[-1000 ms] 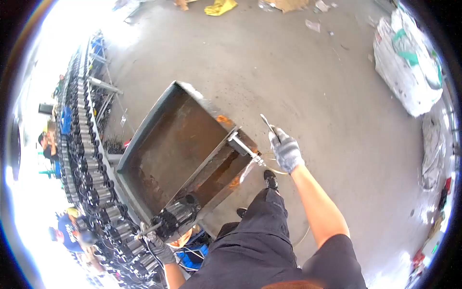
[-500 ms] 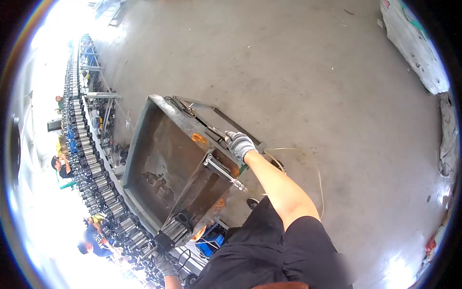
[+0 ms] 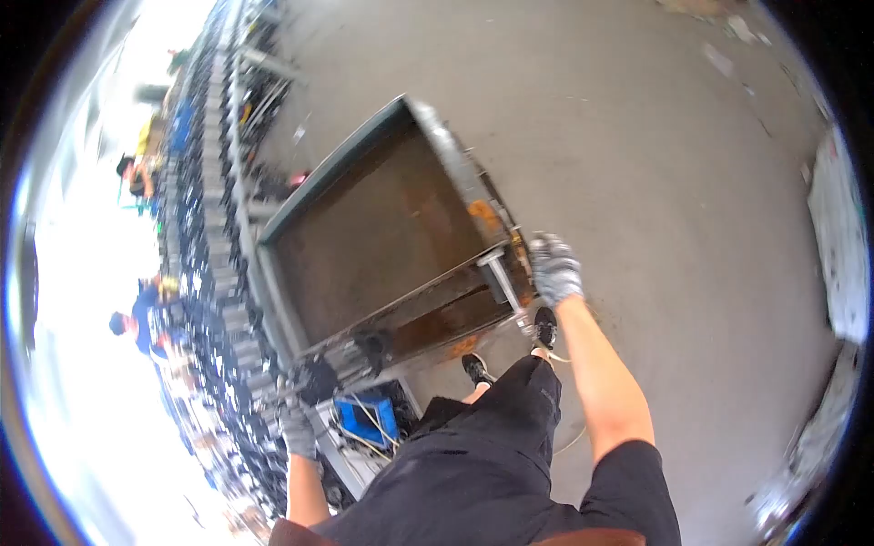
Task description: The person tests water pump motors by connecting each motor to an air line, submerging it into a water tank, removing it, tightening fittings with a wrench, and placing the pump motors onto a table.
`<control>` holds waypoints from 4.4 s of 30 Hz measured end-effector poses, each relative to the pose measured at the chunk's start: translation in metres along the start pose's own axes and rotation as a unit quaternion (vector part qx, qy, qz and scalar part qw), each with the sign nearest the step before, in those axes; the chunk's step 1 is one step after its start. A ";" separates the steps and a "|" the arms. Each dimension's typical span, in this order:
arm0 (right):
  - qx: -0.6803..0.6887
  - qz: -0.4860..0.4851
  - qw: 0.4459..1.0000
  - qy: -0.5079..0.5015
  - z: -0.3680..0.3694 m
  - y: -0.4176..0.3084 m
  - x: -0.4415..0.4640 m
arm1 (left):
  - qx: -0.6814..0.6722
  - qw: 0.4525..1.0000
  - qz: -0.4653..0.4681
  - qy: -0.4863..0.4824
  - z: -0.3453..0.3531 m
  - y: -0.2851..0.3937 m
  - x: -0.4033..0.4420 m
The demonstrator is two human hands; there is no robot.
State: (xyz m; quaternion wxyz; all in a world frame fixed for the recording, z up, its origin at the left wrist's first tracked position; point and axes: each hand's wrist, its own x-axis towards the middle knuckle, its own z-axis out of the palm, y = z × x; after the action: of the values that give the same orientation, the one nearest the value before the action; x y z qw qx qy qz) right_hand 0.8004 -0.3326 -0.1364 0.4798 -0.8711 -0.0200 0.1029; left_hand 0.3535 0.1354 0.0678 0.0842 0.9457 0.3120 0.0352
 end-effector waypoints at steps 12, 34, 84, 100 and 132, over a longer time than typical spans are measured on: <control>-0.088 -0.082 0.950 -0.288 0.104 -0.224 -0.157 | -0.369 0.893 -0.218 -0.138 -0.096 0.092 -0.005; -0.316 -0.088 0.887 -0.326 0.163 -0.445 -0.074 | -0.567 0.774 -0.181 -0.218 -0.075 -0.144 0.032; -0.421 -0.085 0.850 -0.306 0.291 -0.229 0.046 | -0.124 0.974 -0.130 0.141 0.081 -0.106 0.182; -0.444 -0.074 0.846 -0.284 0.292 -0.258 0.024 | -0.126 0.972 -0.144 0.134 0.083 -0.105 0.184; 0.143 0.044 0.947 -0.283 0.221 -0.310 -0.028 | -0.592 0.769 -0.120 -0.211 -0.138 -0.083 0.130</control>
State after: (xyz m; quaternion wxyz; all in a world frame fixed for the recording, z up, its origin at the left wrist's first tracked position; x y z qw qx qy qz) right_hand 0.7491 0.0139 0.0138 0.5693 -0.7283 -0.1017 0.3676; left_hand 0.3929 0.2971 0.1903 0.6944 0.6470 0.3149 0.0022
